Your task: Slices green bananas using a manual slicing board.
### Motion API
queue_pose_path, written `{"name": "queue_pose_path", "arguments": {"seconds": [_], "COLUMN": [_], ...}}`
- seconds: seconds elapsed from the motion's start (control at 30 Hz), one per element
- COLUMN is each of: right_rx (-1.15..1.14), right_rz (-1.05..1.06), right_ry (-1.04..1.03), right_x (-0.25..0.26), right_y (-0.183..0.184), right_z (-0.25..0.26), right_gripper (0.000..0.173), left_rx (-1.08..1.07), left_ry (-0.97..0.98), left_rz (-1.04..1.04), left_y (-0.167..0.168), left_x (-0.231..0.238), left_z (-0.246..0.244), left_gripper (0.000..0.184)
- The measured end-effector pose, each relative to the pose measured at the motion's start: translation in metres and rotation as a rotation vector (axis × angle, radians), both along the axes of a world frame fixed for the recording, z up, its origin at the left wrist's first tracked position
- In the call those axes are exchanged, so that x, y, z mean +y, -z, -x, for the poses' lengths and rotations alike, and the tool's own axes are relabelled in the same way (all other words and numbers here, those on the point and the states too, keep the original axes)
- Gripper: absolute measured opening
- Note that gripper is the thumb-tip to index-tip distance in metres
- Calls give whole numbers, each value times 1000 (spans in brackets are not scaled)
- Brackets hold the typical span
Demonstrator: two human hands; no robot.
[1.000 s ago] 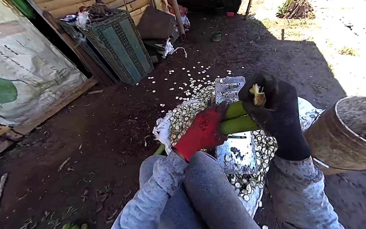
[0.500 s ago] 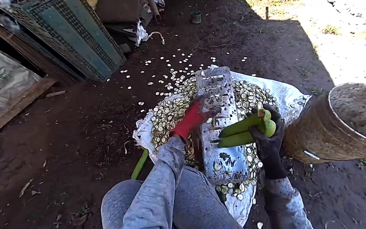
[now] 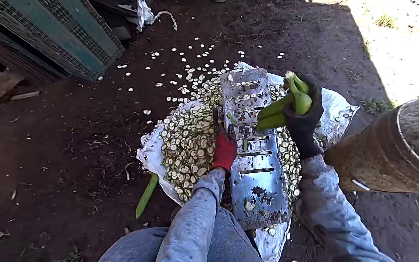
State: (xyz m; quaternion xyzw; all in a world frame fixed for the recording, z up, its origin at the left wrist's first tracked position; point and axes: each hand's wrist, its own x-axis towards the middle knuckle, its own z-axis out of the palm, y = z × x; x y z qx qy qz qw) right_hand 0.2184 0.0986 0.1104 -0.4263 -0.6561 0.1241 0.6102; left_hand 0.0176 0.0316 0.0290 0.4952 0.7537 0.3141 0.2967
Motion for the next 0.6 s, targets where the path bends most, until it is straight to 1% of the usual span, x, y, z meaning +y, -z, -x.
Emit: {"name": "queue_pose_path", "arguments": {"seconds": [0.03, 0.1, 0.13, 0.17, 0.2, 0.23, 0.27, 0.37, 0.4, 0.43, 0.47, 0.5, 0.53, 0.6], "right_rx": [-13, 81, 119, 138, 134, 122, 108, 112, 113, 109, 101, 94, 75, 63], "right_rz": [82, 161, 198, 212, 202, 167, 115, -4, -14, -14, 0, 24, 72, 167], "right_ry": [-31, -85, -118, -143, -132, -89, -45, -38, -27, -12, -5, -8, -9, -12], "right_x": [-40, -120, -152, -167, -167, -155, -129, -15, 13, 31, 33, 20, -9, -91], "right_y": [5, 26, 32, 35, 35, 36, 35, 26, 23, 19, 17, 17, 19, 33], "right_z": [-12, -31, -36, -38, -36, -30, -22, 7, 16, 22, 23, 19, 10, -16], "right_gripper": [72, 66, 61, 58, 57, 55, 56, 65, 66, 66, 66, 66, 68, 68], "left_rx": [-11, -18, -16, -22, -37, -51, -63, -51, -40, -29, -22, -18, -23, -41], "left_ry": [7, 12, 14, 16, 23, 29, 33, 19, 19, 17, 18, 19, 16, 13], "left_rz": [-3, -17, -15, -12, -5, 5, 12, -14, -15, -17, -12, -4, 2, -4], "left_y": [1, 4, 6, 6, 6, 5, 5, 6, 7, 7, 6, 5, 5, 7], "left_x": [2, 6, 8, 10, 9, 5, 3, 4, 3, 4, 5, 6, 7, 6], "left_z": [-1, -1, -1, -1, -1, -2, -3, -1, -1, -2, -2, -2, -2, -1], "left_gripper": [61, 60, 60, 60, 60, 59, 60, 61, 62, 62, 62, 62, 62, 60]}}
